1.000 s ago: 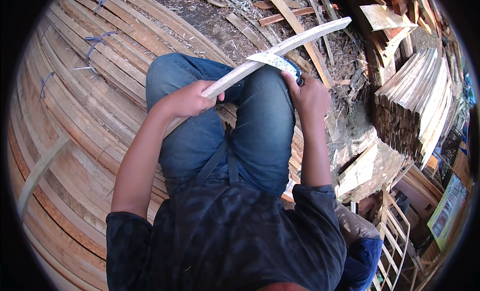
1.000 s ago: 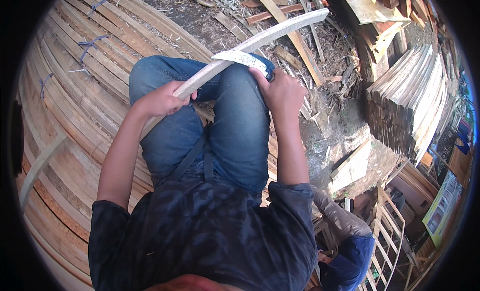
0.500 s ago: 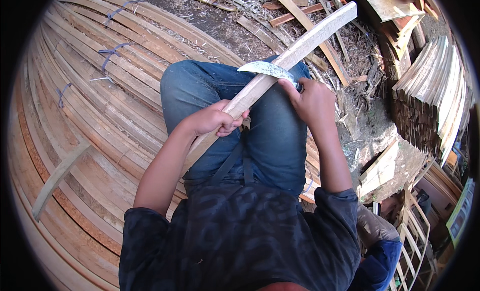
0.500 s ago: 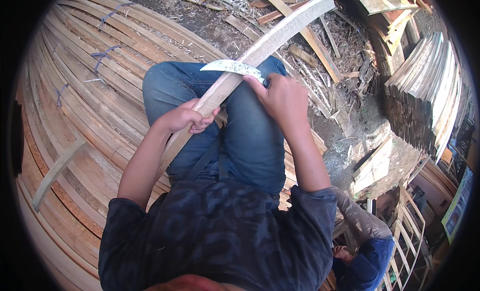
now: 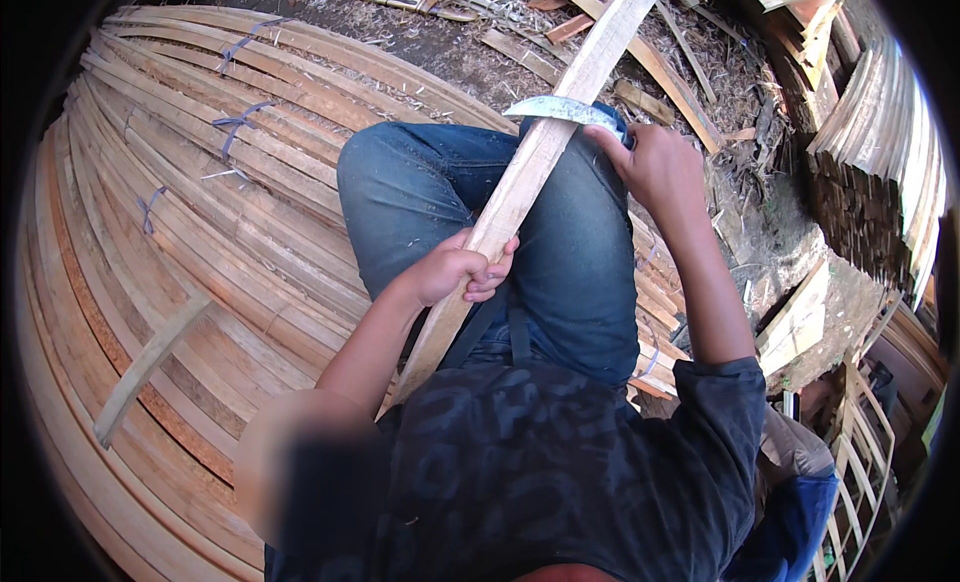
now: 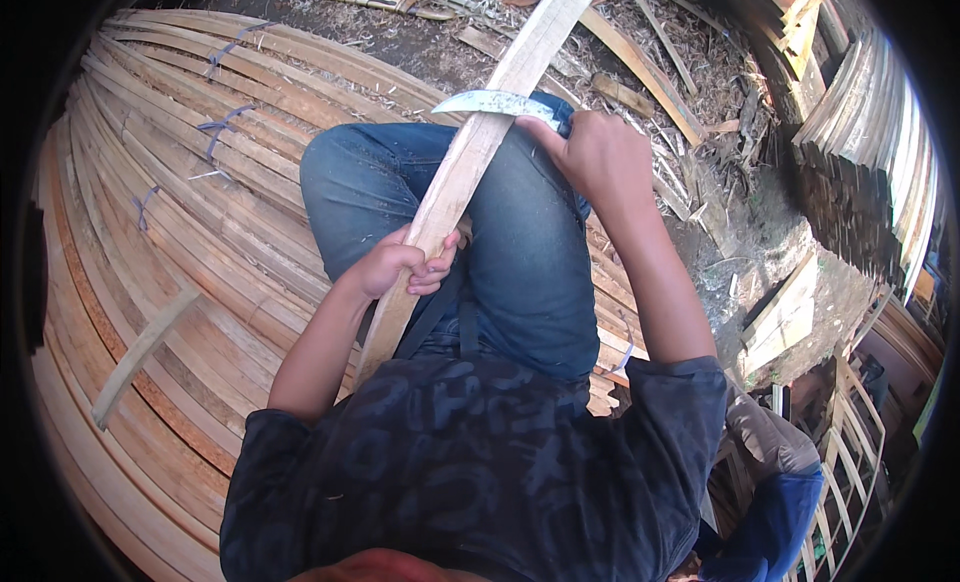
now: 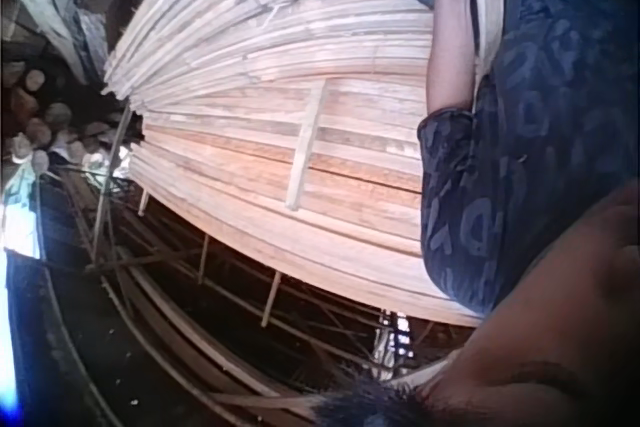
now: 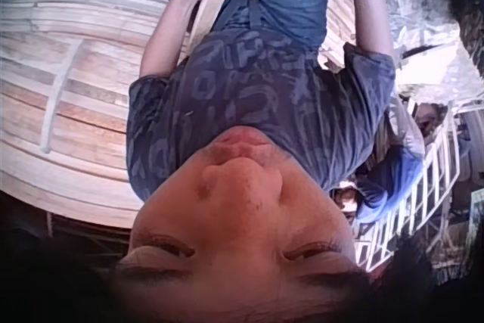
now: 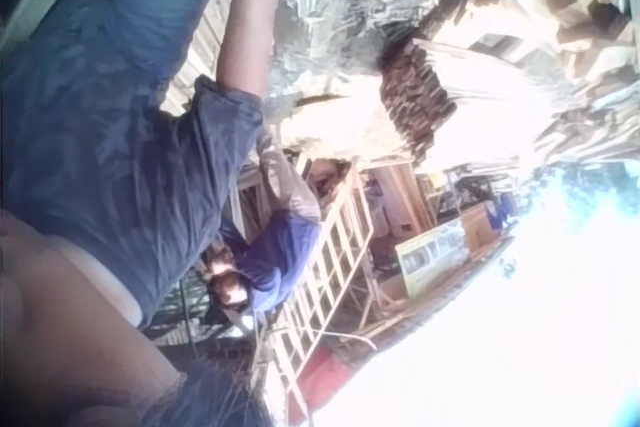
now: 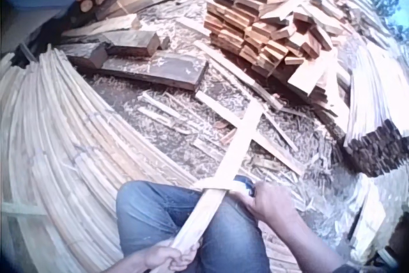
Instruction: The person sits cross-legged on the ground and uses a curved knife to shave thin strips from a long wooden plank. They hold the plank with their left hand and repeatedly draw the knife along its length to remove the outer layer, creating wood shavings.
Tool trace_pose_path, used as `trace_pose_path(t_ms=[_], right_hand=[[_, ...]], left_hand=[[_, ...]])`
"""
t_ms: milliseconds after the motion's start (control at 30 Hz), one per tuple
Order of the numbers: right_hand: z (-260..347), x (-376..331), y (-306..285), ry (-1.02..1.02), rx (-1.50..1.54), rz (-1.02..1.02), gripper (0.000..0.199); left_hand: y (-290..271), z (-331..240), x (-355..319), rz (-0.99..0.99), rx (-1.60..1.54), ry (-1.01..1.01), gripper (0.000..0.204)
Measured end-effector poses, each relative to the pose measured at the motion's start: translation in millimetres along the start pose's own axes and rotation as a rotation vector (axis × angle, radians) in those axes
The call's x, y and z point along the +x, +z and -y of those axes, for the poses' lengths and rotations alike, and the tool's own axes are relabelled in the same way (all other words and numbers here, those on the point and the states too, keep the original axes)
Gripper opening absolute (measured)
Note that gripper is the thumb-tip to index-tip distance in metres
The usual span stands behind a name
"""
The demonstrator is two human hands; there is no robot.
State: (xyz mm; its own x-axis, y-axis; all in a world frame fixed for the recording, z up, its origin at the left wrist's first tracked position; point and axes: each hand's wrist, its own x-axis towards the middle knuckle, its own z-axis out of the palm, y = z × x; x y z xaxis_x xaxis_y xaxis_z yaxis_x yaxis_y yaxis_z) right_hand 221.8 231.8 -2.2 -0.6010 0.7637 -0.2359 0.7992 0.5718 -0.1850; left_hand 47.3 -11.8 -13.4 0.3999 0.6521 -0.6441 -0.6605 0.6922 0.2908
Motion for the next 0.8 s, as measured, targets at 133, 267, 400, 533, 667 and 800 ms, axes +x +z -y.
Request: trace_pose_path(t_ms=[133, 267, 400, 533, 667, 800], right_hand=[[-14, 7, 4, 0.035, -0.008, -0.117, 0.082], [9, -9, -1, 0.050, -0.038, 0.059, 0.080], [29, -36, 21, -0.190, 0.054, -0.139, 0.077], [13, -19, 31, -0.223, 0.002, -0.204, 0.078], [7, -6, 30, -0.159, -0.055, -0.097, 0.083], [-69, 31, 31, 0.459, 0.211, -0.089, 0.087]], left_hand=[[0, 3, -1, 0.030, -0.020, 0.003, 0.042], [-6, 4, 1, 0.077, -0.101, 0.004, 0.043], [-7, 5, 3, 0.092, -0.145, -0.008, 0.044], [-6, 5, 1, 0.071, -0.121, 0.000, 0.045], [-2, 2, 2, 0.042, -0.125, 0.021, 0.045], [-3, 10, -11, 0.017, -0.107, -0.009, 0.046]])
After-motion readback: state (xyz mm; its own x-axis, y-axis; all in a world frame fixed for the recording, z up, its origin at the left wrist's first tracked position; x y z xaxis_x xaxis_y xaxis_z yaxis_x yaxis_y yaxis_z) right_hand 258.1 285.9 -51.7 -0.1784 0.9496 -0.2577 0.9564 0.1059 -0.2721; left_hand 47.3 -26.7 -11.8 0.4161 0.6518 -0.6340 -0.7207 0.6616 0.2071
